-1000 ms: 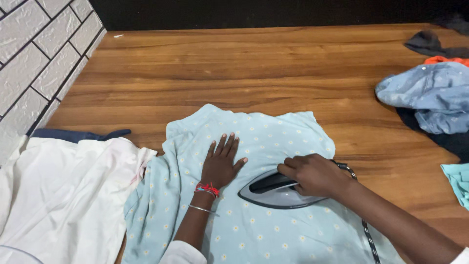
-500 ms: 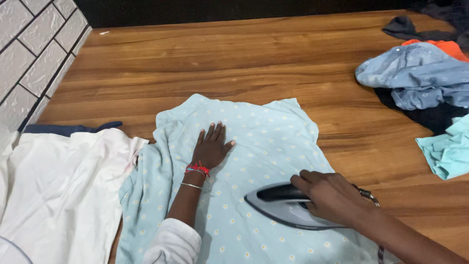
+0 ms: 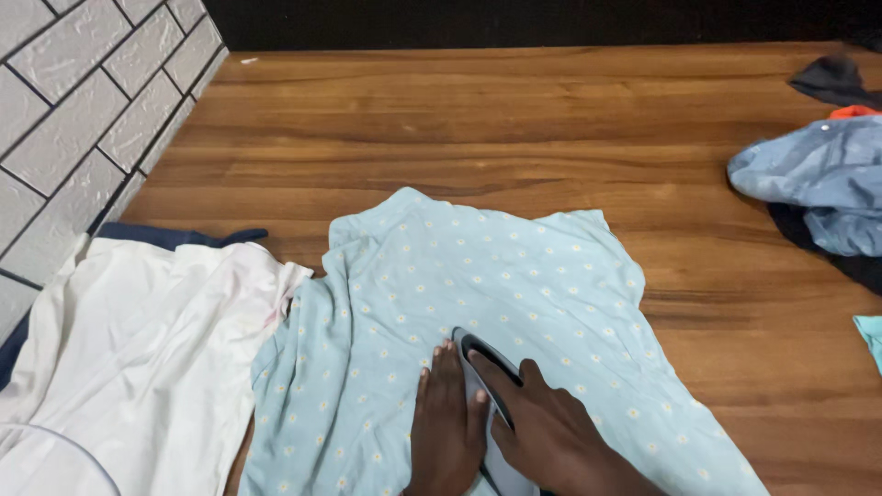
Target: The person irons a light blue patterned shirt on a wooden table using a handheld iron. They smooth the fabric with one hand while moving the iron with the other, then fold the shirt and place it aside before picking up another garment.
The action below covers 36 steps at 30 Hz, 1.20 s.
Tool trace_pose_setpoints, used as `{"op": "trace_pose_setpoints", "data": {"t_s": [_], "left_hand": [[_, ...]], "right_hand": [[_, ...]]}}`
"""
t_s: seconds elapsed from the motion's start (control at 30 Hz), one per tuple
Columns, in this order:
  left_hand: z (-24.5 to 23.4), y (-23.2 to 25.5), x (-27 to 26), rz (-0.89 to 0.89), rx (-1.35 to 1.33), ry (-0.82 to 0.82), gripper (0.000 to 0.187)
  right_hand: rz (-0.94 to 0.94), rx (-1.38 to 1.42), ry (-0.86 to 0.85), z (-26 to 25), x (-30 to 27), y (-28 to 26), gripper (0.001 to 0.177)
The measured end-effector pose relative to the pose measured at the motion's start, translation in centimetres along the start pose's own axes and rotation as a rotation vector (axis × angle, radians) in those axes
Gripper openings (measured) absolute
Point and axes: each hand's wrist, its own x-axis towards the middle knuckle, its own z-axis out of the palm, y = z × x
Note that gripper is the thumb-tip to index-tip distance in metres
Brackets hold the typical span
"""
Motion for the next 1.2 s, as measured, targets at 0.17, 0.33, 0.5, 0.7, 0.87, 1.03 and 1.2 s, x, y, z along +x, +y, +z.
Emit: {"op": "trace_pose_setpoints", "data": {"t_s": [0.17,0.33,0.5,0.7,0.87,1.03,1.2], "left_hand": [[0.2,-2.3,5.0,0.095,0.131,0.008,0.074],[0.3,-3.9,7.4,0.124,0.182,0.007,0.072],[-0.4,-3.8,6.4,0.209,0.287,0.006,0.07],[-0.5,-3.8,6.6,0.261,0.3,0.015,0.072],[-1.2,-4.0,6.1,0.258,0.335,-0.038,0.091],[-1.4,-4.1,6.3,0.268,0.341,-0.055,0.104],[-1.1,-4.8,5.9,0.27,0.344,-0.053,0.105]], "right_hand": [[-0.041,0.003,0.136,-1.7,5.2,-0.2,0.07],[-0.031,-0.012,0.164,-2.9,6.6,-0.3,0.075],[0.08,-0.064,-0.012,-1.8,2.5,1.5,0.083],[-0.027,-0.046,0.153,-2.1,4.9,2.3,0.088],[0.074,-0.054,0.061,-1.5,2.1,3.1,0.087],[0.123,-0.048,0.044,-2.6,1.2,4.0,0.081],[0.116,-0.057,0.125,-2.8,1.4,4.6,0.081]]}}
